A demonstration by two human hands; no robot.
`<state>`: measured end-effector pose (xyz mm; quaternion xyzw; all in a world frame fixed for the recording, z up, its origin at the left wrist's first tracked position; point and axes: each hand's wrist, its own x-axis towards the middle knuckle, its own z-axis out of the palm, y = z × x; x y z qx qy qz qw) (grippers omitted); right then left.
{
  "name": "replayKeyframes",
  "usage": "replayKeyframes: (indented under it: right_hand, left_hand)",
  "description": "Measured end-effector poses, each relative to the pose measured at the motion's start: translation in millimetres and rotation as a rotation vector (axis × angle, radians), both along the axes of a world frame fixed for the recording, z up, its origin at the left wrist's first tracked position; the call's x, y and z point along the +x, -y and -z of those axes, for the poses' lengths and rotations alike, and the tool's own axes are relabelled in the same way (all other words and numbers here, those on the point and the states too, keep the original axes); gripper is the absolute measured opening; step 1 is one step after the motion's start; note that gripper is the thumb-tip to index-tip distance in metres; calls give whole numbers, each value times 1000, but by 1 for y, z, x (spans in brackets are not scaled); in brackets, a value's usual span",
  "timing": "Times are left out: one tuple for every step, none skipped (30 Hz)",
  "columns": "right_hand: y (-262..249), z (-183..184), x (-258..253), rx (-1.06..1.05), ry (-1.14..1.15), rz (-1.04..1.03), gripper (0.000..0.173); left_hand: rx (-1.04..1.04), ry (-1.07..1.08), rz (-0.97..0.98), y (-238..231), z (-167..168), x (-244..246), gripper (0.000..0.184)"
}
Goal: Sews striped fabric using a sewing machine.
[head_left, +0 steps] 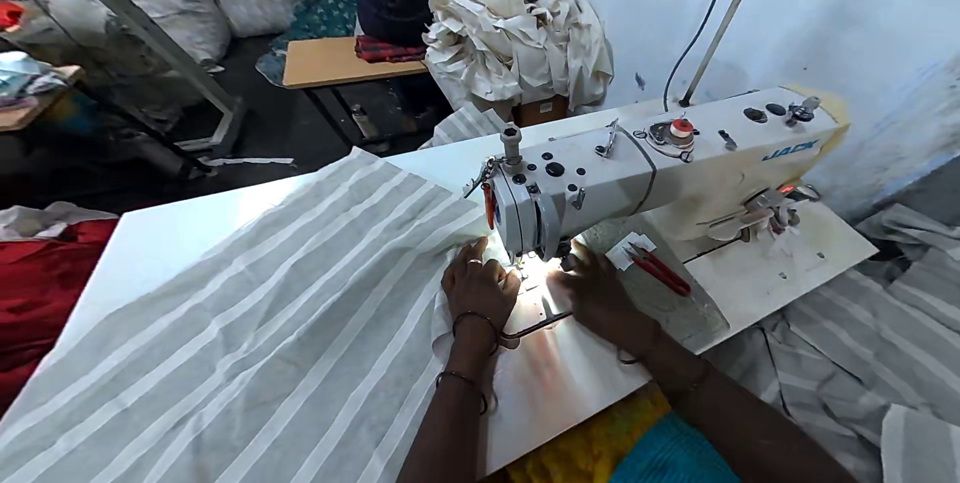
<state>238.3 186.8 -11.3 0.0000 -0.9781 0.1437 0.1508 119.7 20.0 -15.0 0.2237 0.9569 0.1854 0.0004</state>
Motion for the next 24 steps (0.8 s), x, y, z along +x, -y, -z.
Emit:
replayKeyframes:
  right_hand:
    - [-20, -8, 14, -39, -81, 10, 35]
    - [-43, -22, 27, -57, -207, 47, 32]
    - [-70, -41, 38, -23, -371, 120, 25]
    - [-100, -66, 49, 30, -513, 243, 24]
    - [-137, -91, 58, 81, -591, 374, 26]
    - [-177, -116, 66, 106, -592, 498, 30]
    - [-220, -137, 71, 97, -525, 612, 37]
    - [-262, -152, 71, 57, -411, 707, 44]
    - [-301, -161, 67, 10, -286, 761, 51]
    - [-335, -165, 57, -11, -183, 778, 53]
    - [-359, -167, 43, -26, -115, 776, 50]
    - [-372, -171, 28, -14, -56, 773, 47]
    - [-374, -177, 15, -24, -10, 785, 48]
    - [-367, -182, 6, -55, 14, 827, 53]
    - [-356, -184, 2, -103, -4, 886, 58]
    - [-348, -181, 4, -166, -69, 942, 63]
    - [-342, -172, 12, -233, -184, 964, 63]
    - [-338, -157, 23, -312, -342, 944, 60]
    - [-333, -136, 32, -400, -517, 898, 55]
    - [-328, -112, 40, -471, -655, 837, 55]
    - [-323, -91, 46, -537, -727, 773, 55]
    - [-315, -74, 52, -596, -750, 729, 54]
    - [-307, -64, 60, -625, -737, 718, 55]
    - [-297, -59, 69, -623, -711, 735, 55]
  left_hand:
    - [-3, -3, -3, -1, 0, 0, 30]
    - [-9, -11, -4, -1, 0, 0, 31]
    - [-19, -10, -4, -1, 0, 0, 31]
    - [-27, 1, -5, -1, -1, 0, 32]
    - [-37, 11, -6, -2, -2, 1, 32]
    - [-51, 17, -5, -2, -3, 1, 32]
    - [-62, 25, -9, -3, -4, 1, 32]
    - [-71, 35, -12, -3, -5, 1, 32]
    - [-74, 40, -15, -3, -6, 2, 32]
    - [-68, 39, -18, -3, -6, 3, 31]
    - [-56, 38, -18, -3, -6, 4, 32]
    - [-48, 38, -20, -2, -7, 5, 32]
    - [-49, 44, -22, -1, -7, 5, 32]
    - [-50, 49, -27, -1, -7, 5, 32]
    - [-51, 52, -31, -1, -7, 6, 32]
    - [-52, 50, -33, -1, -7, 6, 32]
    - [-52, 44, -32, -1, -8, 6, 31]
    - [-40, 39, -26, -1, -8, 5, 31]
    - [-13, 25, -17, 0, -7, 6, 30]
    - [13, 8, -10, 2, -5, 8, 29]
    - [37, -13, 5, 6, -2, 10, 28]
    - [49, -49, 33, 14, 0, 13, 28]
    - [27, -87, 62, 28, 2, 18, 32]
    - [-25, -136, 67, 49, 2, 27, 35]
